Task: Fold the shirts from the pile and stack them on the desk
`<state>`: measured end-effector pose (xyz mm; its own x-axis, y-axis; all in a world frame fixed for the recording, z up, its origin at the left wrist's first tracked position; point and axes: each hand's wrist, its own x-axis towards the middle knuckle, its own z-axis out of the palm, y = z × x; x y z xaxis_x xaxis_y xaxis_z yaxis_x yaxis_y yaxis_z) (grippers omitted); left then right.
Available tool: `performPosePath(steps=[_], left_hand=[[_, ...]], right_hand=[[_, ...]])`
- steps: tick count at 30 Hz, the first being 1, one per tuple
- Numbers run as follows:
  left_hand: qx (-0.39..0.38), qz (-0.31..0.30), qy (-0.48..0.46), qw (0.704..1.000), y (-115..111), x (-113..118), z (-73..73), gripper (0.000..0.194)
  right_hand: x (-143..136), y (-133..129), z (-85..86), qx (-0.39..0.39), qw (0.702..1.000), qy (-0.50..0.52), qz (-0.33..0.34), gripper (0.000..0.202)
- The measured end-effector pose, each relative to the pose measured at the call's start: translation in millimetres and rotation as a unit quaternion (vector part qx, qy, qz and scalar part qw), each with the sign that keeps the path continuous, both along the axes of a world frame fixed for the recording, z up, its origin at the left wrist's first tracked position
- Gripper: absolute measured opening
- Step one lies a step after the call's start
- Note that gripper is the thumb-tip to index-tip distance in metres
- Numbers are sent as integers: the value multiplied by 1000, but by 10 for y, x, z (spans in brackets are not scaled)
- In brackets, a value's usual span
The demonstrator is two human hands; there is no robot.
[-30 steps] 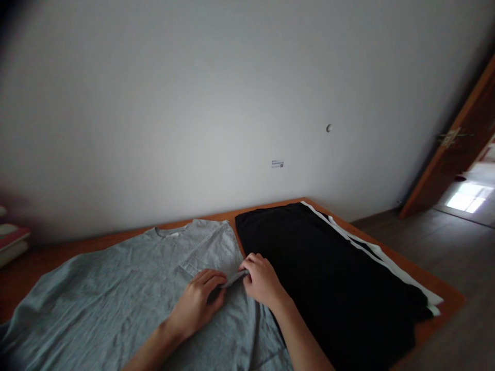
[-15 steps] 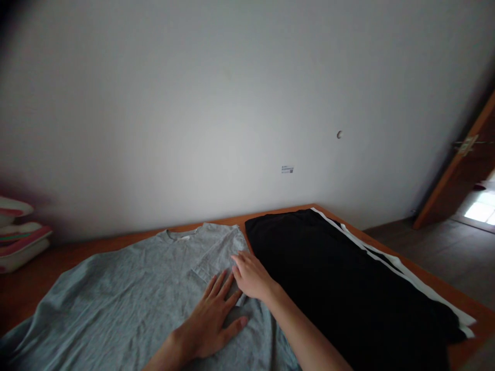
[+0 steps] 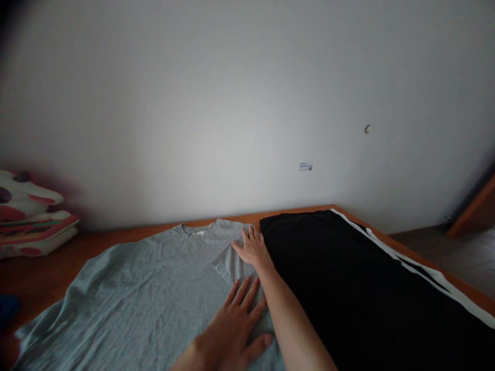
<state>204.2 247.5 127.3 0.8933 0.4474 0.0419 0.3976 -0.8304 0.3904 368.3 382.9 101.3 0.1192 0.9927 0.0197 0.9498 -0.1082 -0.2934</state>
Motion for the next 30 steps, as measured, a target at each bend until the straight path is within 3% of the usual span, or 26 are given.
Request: performPosePath(steps=[6, 15, 18, 22, 24, 26, 30], left_hand=[[-55, 2, 13, 998, -103, 46, 23, 80], [-59, -9, -12, 998, -127, 50, -135, 79], [-71, -27, -13, 997, -100, 13, -91, 80], [-106, -39, -4, 994, -117, -205, 198, 77], [-101, -3, 3, 995, -132, -389, 337, 69], [-52, 78, 13, 996, -115, -588, 380, 63], [74, 305, 26, 949, 25, -902, 169, 55]], right_hand=[[4, 45, 23, -33, 999, -4, 9, 97], [9, 56, -28, -17, 1000, 0, 8, 101], [26, 53, -99, 47, 999, 5, 5, 91], [55, 52, -194, 203, 979, -5, 23, 65], [63, 39, -202, 257, 966, -10, 36, 50], [65, 15, -183, 285, 958, -20, 31, 38], [46, -35, -134, 278, 959, -56, 22, 30]])
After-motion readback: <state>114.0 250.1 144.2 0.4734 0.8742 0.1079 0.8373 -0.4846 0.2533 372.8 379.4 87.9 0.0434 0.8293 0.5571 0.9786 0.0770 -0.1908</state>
